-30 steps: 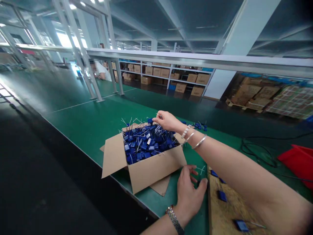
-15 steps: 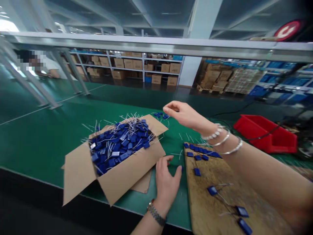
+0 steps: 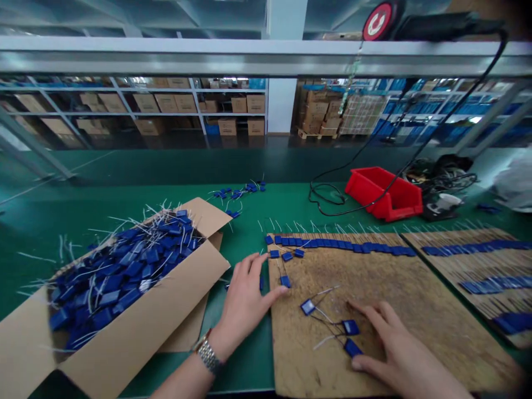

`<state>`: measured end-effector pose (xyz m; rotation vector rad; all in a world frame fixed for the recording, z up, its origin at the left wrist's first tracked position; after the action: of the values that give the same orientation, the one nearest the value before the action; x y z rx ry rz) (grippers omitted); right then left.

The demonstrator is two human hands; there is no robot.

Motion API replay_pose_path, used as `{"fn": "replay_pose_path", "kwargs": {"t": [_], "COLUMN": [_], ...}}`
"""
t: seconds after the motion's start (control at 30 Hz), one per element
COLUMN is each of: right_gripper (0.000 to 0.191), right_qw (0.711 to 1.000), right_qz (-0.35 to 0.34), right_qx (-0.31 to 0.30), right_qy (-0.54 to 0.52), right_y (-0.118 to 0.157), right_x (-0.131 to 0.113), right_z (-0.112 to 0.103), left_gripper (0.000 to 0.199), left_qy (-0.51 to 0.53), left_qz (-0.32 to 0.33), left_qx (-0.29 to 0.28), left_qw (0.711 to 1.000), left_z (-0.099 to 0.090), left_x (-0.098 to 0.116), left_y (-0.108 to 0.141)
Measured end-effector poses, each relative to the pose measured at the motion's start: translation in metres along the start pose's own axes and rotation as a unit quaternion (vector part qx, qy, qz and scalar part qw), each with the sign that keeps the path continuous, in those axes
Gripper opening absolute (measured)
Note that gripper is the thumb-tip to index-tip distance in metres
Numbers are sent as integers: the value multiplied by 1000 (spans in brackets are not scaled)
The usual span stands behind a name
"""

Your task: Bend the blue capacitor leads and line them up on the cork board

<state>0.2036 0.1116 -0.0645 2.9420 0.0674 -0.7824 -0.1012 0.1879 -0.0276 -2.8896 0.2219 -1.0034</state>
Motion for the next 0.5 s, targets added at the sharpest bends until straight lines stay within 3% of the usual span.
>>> {"fn": "replay_pose_path", "kwargs": {"t": [0.17, 0.23, 0.3, 0.33, 0.4, 0.5], "right_gripper": [42, 40, 41, 41, 39, 51], "right_qw": [998, 996, 993, 991, 985, 941], "right_qz": [-48, -74, -106, -116, -104, 13], "right_qx": [-3, 10, 24, 46, 140, 313], "right_qy": [-35, -43, -56, -53, -12, 125], "right_y": [-6, -18, -29, -32, -31, 5], "right_x": [-27, -41, -45, -39, -4, 89], "right_z": [27, 21, 6, -7, -46, -111], "left_gripper": [94, 82, 65, 59, 59, 63], "left_qy": [-66, -101, -132, -143, -150, -138], "left_qz": [103, 120, 122, 114, 94, 99], "left_qx": [-56, -53, -31, -12, 31, 81], "left_qw": [991, 986, 983, 983, 984, 982], "left_z": [42, 53, 50, 43, 22, -4], "left_x": [46, 53, 56, 54, 47, 28], "left_y": [-34, -43, -48, -48, -40, -3]}}
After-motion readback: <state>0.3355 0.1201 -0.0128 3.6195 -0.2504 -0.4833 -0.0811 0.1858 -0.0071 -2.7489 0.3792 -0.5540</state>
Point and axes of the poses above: each hand's wrist, its own y-axis away from the middle knuckle, its own z-axis out of the palm, x = y × z, the point moved 10 cm from there along -y, towards the middle knuckle, and after that the axes turned 1 degree about y, right-handed, at the moved point
